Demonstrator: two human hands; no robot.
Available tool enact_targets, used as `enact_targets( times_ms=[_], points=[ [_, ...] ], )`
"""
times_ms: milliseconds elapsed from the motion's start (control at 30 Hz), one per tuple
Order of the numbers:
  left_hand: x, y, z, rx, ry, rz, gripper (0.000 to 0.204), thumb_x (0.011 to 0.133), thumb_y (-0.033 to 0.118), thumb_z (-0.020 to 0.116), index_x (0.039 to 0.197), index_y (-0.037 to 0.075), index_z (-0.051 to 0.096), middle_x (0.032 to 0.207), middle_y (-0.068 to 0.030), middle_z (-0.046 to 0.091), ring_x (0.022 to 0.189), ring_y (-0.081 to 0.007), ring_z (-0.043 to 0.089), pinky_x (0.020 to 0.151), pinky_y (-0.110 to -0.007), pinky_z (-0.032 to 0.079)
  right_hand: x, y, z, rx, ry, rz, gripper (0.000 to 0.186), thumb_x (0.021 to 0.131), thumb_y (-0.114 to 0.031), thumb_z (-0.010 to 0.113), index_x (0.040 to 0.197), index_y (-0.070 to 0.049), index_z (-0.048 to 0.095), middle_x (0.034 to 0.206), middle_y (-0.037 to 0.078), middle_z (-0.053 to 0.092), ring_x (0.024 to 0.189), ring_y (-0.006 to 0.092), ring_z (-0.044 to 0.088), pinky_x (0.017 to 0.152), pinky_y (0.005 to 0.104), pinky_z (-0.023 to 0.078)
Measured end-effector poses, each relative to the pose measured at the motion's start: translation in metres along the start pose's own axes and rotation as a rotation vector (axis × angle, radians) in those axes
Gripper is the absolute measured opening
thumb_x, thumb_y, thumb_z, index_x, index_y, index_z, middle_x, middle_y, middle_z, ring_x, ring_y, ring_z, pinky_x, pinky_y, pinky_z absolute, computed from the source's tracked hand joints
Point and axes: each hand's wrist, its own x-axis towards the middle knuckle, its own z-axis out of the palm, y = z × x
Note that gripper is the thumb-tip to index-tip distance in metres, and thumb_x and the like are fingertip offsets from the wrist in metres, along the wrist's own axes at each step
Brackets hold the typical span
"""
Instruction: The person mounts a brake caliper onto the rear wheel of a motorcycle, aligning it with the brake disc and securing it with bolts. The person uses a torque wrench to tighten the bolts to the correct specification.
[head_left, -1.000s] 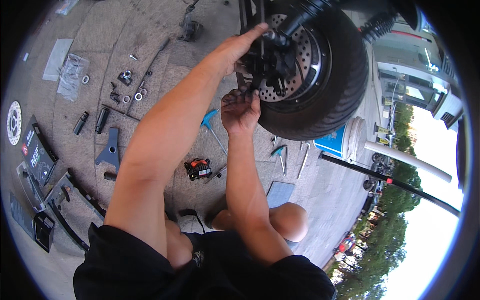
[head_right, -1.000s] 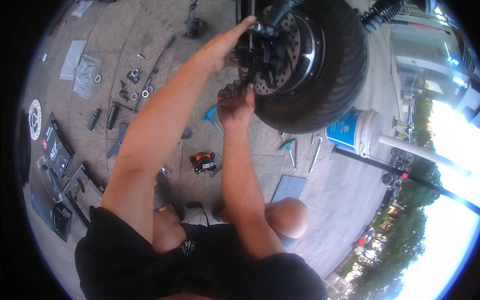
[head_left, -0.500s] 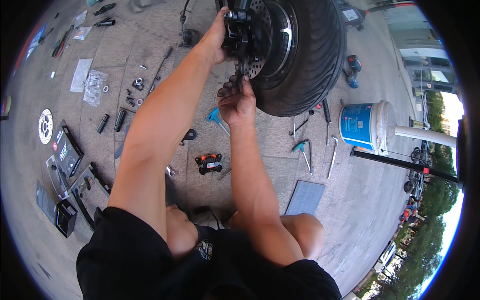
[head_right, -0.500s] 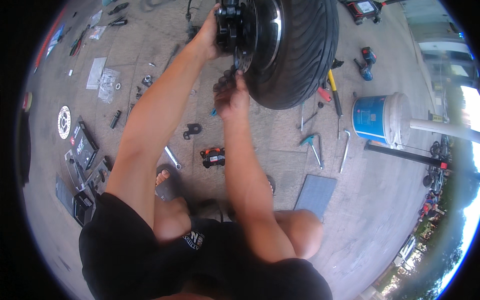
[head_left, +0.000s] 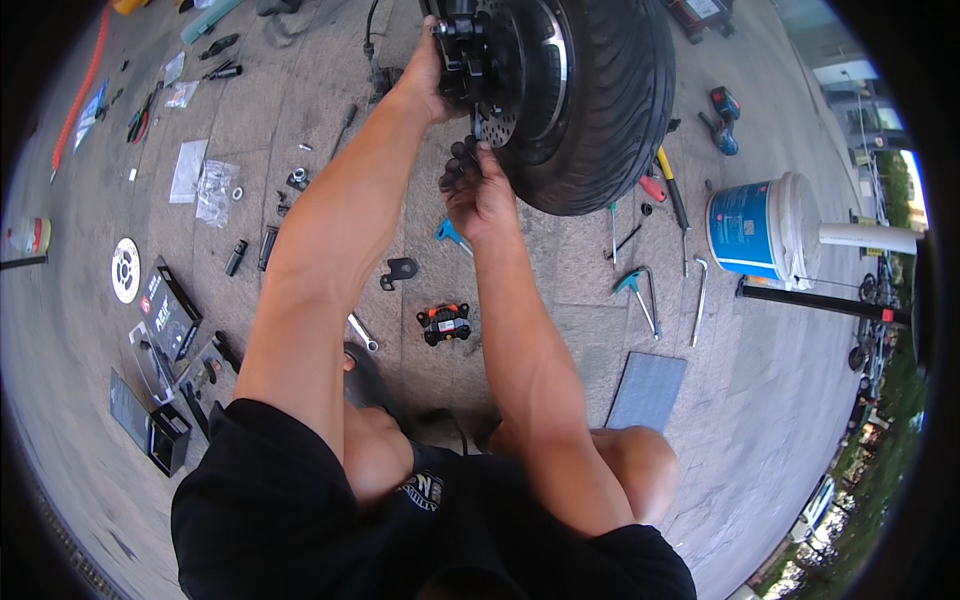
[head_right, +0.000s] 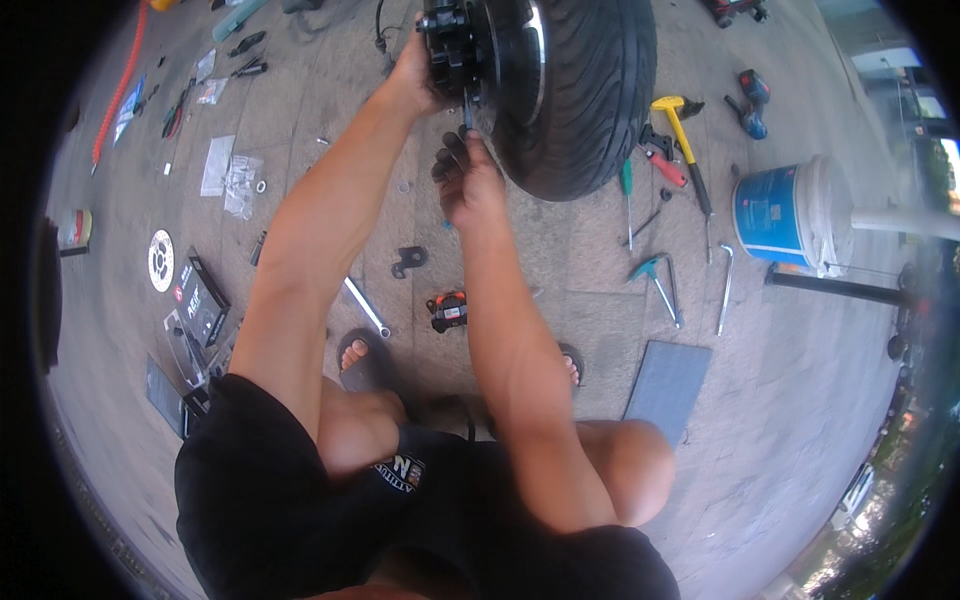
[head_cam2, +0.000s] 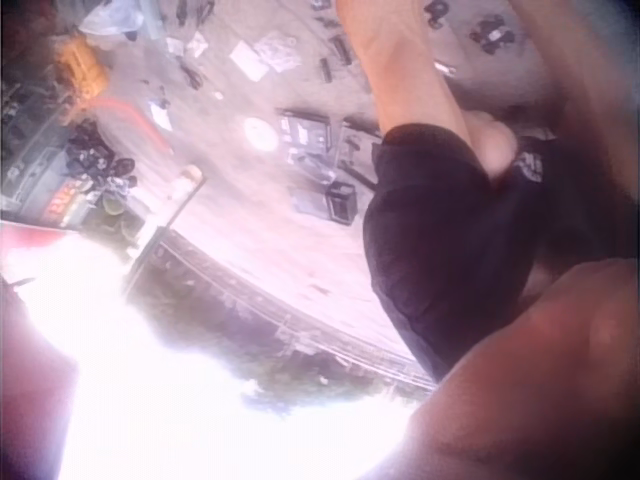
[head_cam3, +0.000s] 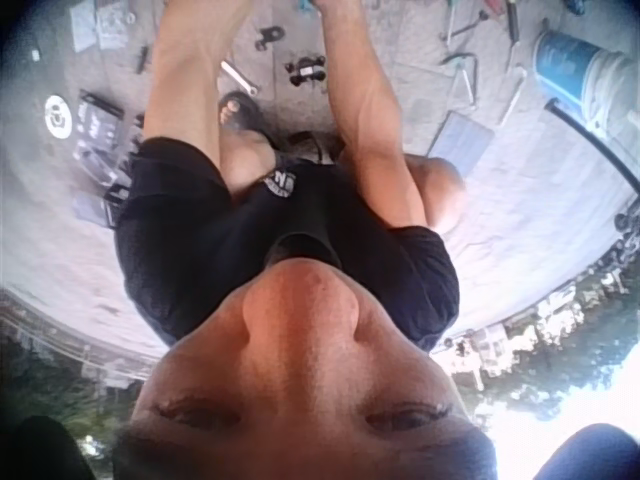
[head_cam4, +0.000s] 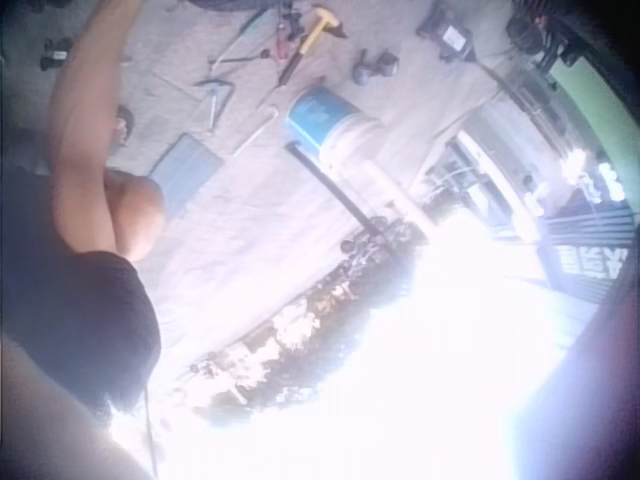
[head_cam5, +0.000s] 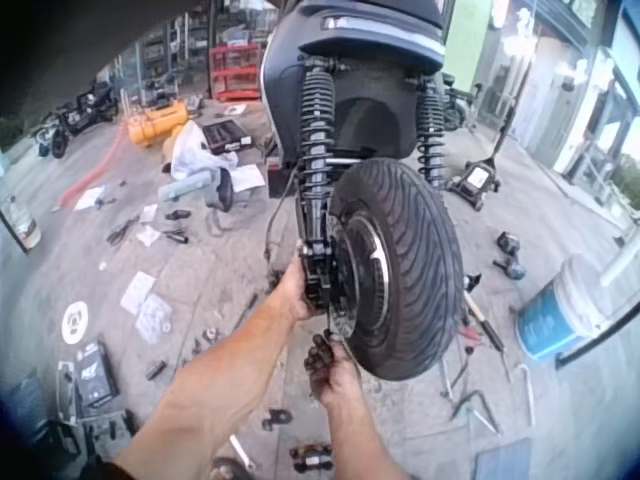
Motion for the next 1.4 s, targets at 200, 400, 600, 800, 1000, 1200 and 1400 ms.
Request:
enact_targets(
  times_ms=[200, 400, 600, 800, 1000, 1200, 1400],
  points=[
    [0.003, 0.001, 0.003, -0.023, 0.169, -0.086, 0.057, 0.091, 0.062, 0.035, 0.104, 0.017, 0.067, 0.101, -0.0047, 0.067, 0.095, -0.0251, 0.059, 0.090, -0.044, 0.044, 0.012, 0.006, -0.002, 0.036, 0.039, -0.002, 0.015, 0.094, -0.024, 0.058, 0.097, -0.010, 0.060, 0.088, 0.005, 0.067, 0.074, 0.0177, 0.058, 0.065, 0.0312, 0.048],
    [0.019, -0.002, -0.008, -0.021, 0.265, -0.005, 0.040, 0.090, 0.047, 0.044, 0.096, 0.013, 0.063, 0.092, -0.0087, 0.064, 0.088, -0.0271, 0.060, 0.078, -0.042, 0.048, 0.010, 0.011, -0.004, 0.088, -0.009, 0.015, 0.018, 0.094, -0.025, 0.058, 0.108, -0.013, 0.062, 0.093, 0.005, 0.067, 0.075, 0.0179, 0.059, 0.064, 0.0308, 0.048],
    [0.029, 0.000, -0.016, -0.008, 0.222, -0.025, 0.049, 0.091, 0.056, 0.037, 0.087, 0.016, 0.065, 0.082, -0.0047, 0.065, 0.075, -0.0247, 0.061, 0.070, -0.044, 0.049, 0.002, 0.010, 0.002, 0.092, -0.024, 0.018, 0.018, 0.095, -0.024, 0.056, 0.110, -0.014, 0.059, 0.095, 0.005, 0.066, 0.076, 0.0174, 0.058, 0.064, 0.0306, 0.048],
    [0.018, -0.001, -0.010, 0.095, 0.239, 0.012, 0.047, 0.090, 0.057, 0.041, 0.087, 0.015, 0.063, 0.083, -0.0049, 0.064, 0.076, -0.0243, 0.060, 0.067, -0.042, 0.048, 0.000, 0.002, 0.009, 0.183, 0.023, 0.073, 0.013, 0.097, -0.022, 0.054, 0.105, -0.013, 0.056, 0.095, 0.006, 0.066, 0.076, 0.0179, 0.058, 0.064, 0.0307, 0.049],
    [0.019, -0.001, -0.005, 0.063, 0.271, 0.004, 0.042, 0.090, 0.053, 0.044, 0.087, 0.015, 0.063, 0.083, -0.0040, 0.064, 0.076, -0.0229, 0.060, 0.066, -0.040, 0.048, -0.010, 0.005, 0.018, 0.198, 0.020, 0.033, 0.016, 0.097, -0.020, 0.053, 0.110, -0.011, 0.052, 0.095, 0.008, 0.066, 0.075, 0.0184, 0.058, 0.063, 0.0304, 0.048],
    [0.023, 0.000, -0.009, 0.067, 0.260, 0.001, 0.040, 0.090, 0.051, 0.046, 0.086, 0.015, 0.063, 0.081, -0.0039, 0.064, 0.075, -0.0224, 0.060, 0.065, -0.040, 0.049, -0.017, 0.007, 0.021, 0.095, 0.025, -0.058, 0.018, 0.094, -0.019, 0.056, 0.109, -0.010, 0.055, 0.092, 0.007, 0.065, 0.070, 0.0162, 0.058, 0.060, 0.0295, 0.047],
    [0.023, 0.003, -0.012, 0.008, 0.229, -0.003, 0.037, 0.090, 0.048, 0.049, 0.086, 0.013, 0.063, 0.083, -0.0050, 0.065, 0.079, -0.0244, 0.062, 0.070, -0.043, 0.051, -0.020, 0.008, 0.020, 0.029, 0.020, -0.101, 0.016, 0.094, -0.019, 0.059, 0.105, -0.008, 0.057, 0.091, 0.008, 0.067, 0.068, 0.0159, 0.060, 0.059, 0.0288, 0.048]
  ],
)
